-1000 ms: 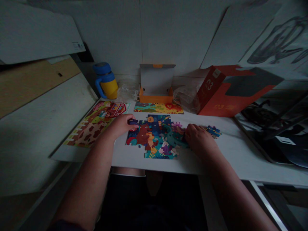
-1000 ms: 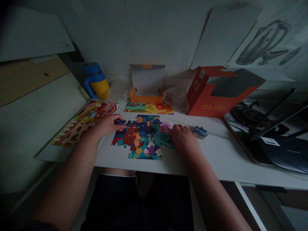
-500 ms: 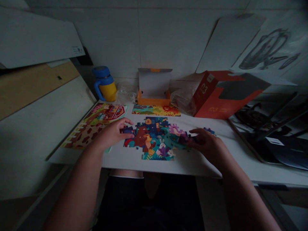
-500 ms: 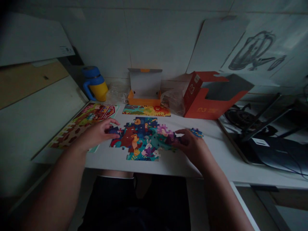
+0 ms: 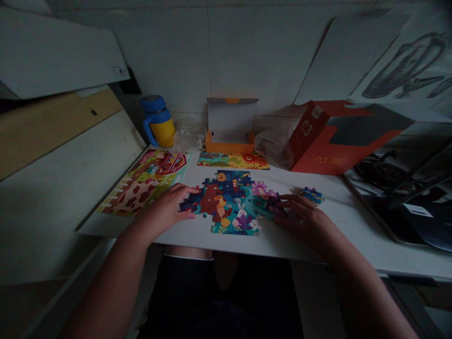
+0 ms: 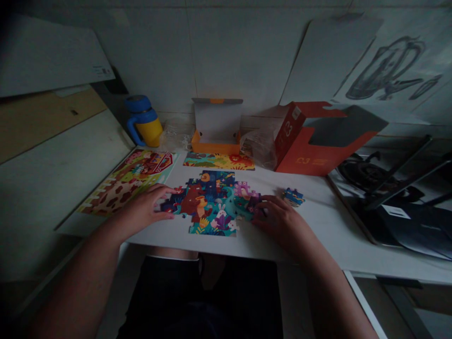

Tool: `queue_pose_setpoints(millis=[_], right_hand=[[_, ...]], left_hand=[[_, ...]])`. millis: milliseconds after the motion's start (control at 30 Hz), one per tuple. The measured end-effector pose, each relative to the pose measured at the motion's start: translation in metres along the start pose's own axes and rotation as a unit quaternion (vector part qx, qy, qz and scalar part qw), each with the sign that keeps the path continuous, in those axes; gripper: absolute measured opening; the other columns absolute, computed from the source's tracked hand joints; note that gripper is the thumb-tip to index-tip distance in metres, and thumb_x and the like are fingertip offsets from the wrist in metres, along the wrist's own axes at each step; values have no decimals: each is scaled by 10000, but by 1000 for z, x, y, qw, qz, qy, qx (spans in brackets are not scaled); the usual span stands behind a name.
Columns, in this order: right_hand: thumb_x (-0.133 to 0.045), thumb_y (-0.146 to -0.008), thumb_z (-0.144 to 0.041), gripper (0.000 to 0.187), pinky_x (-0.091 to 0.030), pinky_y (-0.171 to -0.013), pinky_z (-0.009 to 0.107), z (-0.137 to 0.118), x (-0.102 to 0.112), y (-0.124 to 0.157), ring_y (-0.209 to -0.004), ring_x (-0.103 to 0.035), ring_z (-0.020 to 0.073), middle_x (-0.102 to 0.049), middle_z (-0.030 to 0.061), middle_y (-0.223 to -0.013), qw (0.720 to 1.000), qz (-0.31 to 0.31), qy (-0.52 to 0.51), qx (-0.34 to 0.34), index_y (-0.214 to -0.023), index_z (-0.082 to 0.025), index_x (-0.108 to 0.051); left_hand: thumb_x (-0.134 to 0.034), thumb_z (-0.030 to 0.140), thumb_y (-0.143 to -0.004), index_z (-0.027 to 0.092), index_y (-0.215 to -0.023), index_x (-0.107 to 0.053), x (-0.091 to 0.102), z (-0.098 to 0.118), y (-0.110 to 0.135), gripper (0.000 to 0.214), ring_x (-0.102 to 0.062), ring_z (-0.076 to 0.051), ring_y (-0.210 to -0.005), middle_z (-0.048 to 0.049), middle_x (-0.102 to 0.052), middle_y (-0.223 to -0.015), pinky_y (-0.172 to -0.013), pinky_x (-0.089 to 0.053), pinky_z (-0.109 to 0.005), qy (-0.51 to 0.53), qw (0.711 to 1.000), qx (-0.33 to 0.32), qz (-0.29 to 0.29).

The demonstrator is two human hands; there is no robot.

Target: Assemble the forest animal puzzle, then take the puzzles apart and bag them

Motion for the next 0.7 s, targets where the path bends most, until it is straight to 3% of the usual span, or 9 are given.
queue_pose_setpoints(millis=[167, 300, 533, 700], right_hand=[[-652, -991, -331, 297, -592, -1031, 473, 3, 1, 4, -1207, -715, 285, -746, 81, -1330, 997, -68, 6, 20, -1271, -285, -739], [-623, -1026, -362, 279, -605, -1004, 481, 2, 3, 4, -1144, -736, 288, -765, 103, -1272, 995, -80, 47, 30, -1245, -235, -737], [-535, -1055, -297, 300, -643, -882, 455, -13, 5, 4, -1012, -762, 294, -788, 155, -1151, 982, -68, 117, 131, -1230, -185, -750], [-525, -1060, -326, 313, -640, -903, 456, -9, 10, 1, -1016, -761, 277, -784, 144, -1190, 982, -99, 107, 122, -1240, -196, -745]], left_hand=[[-818, 362, -846, 251, -1202, -725, 1, -6, -5, 384, -660, -284, -1224, -76, -703, -1304, -1092, -509, -409, -59, 996, -16, -57], [-775, 306, -892, 230, -1227, -747, 0, -3, -11, 345, -670, -269, -1205, -91, -708, -1297, -1097, -500, -390, -106, 989, -59, -90], [-675, 253, -961, 203, -1193, -740, 2, 16, -10, 246, -680, -289, -1178, -119, -715, -1275, -1053, -515, -415, -185, 968, -119, -124], [-609, 205, -977, 179, -1104, -698, 2, 31, -4, 158, -696, -273, -1037, -120, -725, -1116, -937, -542, -398, -268, 941, -151, -141]])
Point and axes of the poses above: each hand's wrist, its own y-axis away from the middle knuckle, its own x-axis out of the back of the hand, z = x × y, the point moved 4 cm from there along -y, towards the middle knuckle
